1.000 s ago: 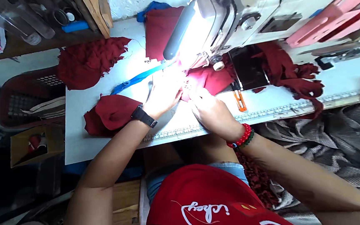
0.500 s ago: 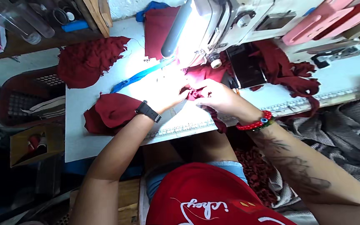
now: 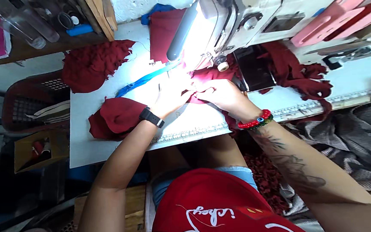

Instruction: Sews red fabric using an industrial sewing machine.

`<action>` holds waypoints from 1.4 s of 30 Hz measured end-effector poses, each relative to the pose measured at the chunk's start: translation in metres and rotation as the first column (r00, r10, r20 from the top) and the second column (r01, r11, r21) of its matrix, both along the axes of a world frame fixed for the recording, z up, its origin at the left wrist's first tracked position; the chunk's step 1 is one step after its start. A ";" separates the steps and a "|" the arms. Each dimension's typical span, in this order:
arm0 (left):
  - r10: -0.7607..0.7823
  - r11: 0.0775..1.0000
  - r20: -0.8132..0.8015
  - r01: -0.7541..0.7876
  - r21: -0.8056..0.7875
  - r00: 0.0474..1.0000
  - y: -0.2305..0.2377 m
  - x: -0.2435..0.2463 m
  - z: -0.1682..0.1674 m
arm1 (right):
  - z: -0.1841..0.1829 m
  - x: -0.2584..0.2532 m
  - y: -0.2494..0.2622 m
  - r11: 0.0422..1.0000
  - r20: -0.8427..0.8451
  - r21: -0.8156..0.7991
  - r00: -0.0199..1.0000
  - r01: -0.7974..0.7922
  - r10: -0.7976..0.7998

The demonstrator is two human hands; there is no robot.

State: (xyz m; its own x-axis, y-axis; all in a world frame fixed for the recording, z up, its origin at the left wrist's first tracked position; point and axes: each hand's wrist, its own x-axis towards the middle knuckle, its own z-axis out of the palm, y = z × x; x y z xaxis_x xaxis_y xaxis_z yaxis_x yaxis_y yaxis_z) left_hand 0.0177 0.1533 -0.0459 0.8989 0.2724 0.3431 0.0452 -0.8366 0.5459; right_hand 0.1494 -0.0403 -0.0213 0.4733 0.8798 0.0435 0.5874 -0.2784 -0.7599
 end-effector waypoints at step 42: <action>-0.051 0.954 -0.019 0.054 0.293 0.999 -0.032 -0.024 0.012 | -0.009 -0.033 0.001 0.991 0.566 -0.044 0.814 -0.129 0.131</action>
